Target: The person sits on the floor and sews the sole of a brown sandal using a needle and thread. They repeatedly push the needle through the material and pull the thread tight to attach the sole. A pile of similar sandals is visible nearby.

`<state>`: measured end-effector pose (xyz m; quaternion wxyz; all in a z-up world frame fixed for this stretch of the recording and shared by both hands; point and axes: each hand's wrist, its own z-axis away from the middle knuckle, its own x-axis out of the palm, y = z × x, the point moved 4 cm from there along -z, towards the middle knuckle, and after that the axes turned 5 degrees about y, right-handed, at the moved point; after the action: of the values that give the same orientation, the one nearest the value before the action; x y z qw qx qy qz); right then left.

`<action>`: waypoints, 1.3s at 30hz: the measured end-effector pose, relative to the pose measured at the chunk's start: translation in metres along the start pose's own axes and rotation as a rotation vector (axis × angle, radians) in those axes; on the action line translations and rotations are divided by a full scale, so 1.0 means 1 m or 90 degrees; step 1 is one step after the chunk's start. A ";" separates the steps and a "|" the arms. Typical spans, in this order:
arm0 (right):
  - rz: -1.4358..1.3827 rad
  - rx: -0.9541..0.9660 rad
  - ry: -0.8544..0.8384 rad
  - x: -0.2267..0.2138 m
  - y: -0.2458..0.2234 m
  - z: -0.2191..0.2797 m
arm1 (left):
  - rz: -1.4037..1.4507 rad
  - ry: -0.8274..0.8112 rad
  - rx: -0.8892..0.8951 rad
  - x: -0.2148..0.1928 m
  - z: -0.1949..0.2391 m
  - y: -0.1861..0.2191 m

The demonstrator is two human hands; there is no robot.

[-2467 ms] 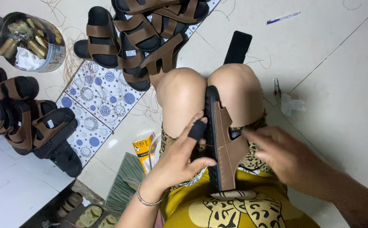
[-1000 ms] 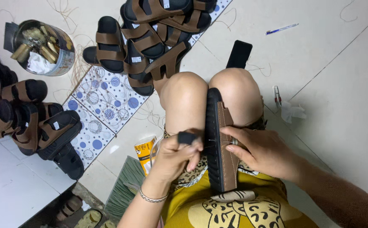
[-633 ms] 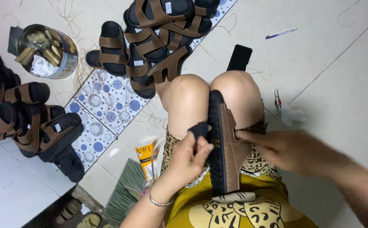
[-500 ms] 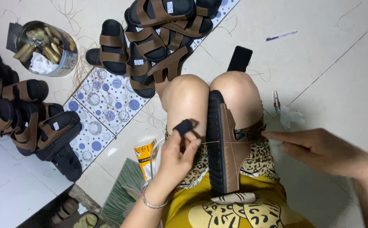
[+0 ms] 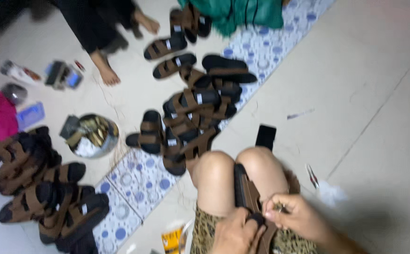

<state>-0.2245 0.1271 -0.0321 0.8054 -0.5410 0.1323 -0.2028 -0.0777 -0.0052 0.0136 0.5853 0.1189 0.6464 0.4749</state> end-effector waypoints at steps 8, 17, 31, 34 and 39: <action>0.015 0.081 0.046 -0.003 0.041 -0.027 | -0.313 0.363 0.252 0.077 -0.014 -0.052; -0.133 0.045 0.010 0.000 0.066 -0.041 | -0.295 0.359 0.203 0.071 -0.018 -0.065; -0.138 0.088 -0.007 0.020 0.047 -0.025 | -0.264 0.154 0.190 0.103 -0.010 -0.121; -0.096 0.090 -0.030 0.020 0.033 -0.029 | -0.270 0.198 0.215 0.048 -0.078 -0.057; -0.252 0.181 -0.026 0.021 0.020 -0.024 | -0.287 0.307 0.260 0.027 -0.024 -0.029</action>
<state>-0.2125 0.1037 -0.0595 0.8207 -0.4414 -0.0227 -0.3620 -0.0949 -0.0124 -0.0290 0.4703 -0.0271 0.8566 0.2104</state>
